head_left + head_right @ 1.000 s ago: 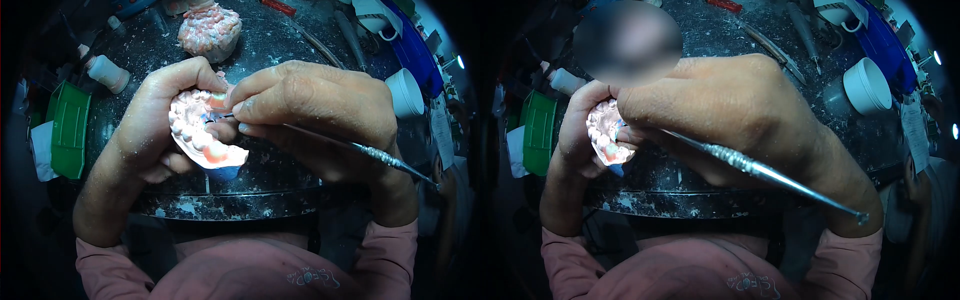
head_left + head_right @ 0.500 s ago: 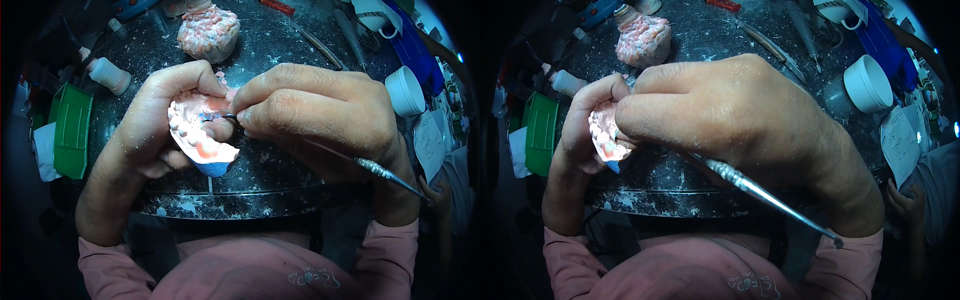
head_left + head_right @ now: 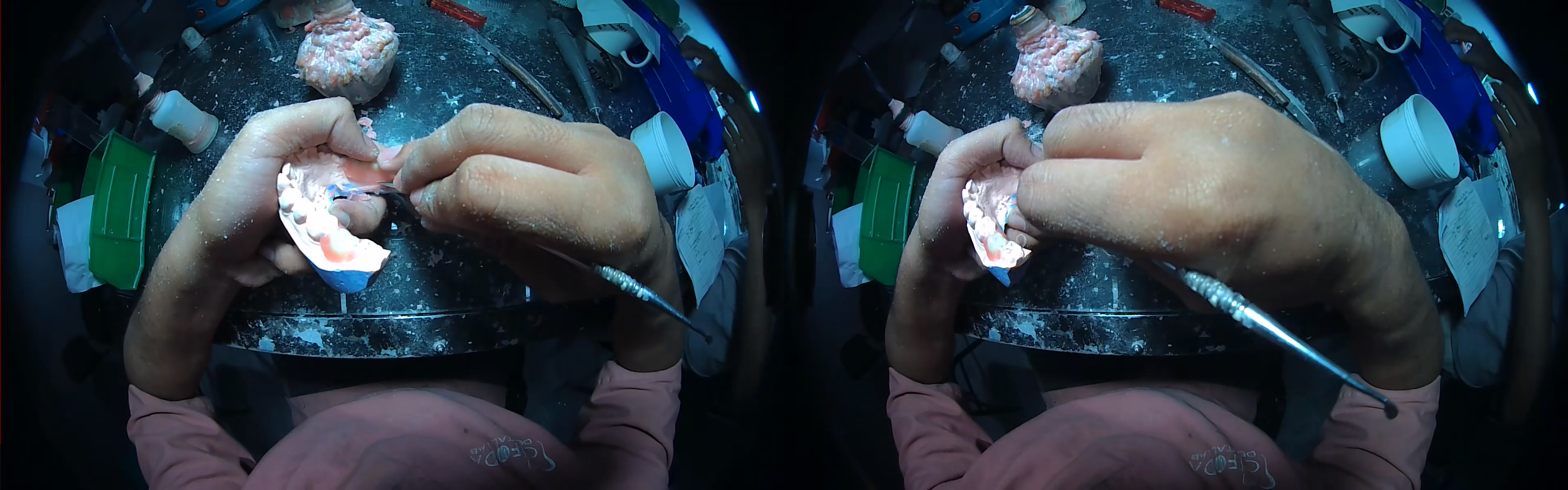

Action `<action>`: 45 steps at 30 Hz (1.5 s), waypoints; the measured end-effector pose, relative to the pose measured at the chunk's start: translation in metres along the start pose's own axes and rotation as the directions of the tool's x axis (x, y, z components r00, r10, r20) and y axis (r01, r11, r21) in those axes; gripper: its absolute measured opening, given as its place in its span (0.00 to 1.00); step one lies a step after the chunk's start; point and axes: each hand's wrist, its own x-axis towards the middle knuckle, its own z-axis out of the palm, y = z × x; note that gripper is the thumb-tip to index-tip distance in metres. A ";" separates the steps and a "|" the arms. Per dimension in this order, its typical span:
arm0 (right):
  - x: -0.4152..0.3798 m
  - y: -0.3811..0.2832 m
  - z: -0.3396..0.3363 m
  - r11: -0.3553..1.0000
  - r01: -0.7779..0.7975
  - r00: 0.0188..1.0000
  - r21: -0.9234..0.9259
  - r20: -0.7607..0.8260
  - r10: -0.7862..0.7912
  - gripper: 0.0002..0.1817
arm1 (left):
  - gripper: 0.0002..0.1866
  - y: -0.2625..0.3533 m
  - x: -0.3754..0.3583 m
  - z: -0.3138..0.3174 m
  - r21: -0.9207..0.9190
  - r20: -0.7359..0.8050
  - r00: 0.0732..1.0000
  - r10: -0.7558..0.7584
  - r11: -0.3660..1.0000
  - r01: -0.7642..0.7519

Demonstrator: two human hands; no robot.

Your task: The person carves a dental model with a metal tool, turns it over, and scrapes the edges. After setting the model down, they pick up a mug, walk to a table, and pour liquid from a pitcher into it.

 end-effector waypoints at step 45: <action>-0.001 0.023 0.003 0.959 0.118 0.990 0.256 -0.111 -0.092 0.06 | 0.20 -0.015 0.012 0.021 -0.136 -0.077 0.986 0.144 0.979 -0.154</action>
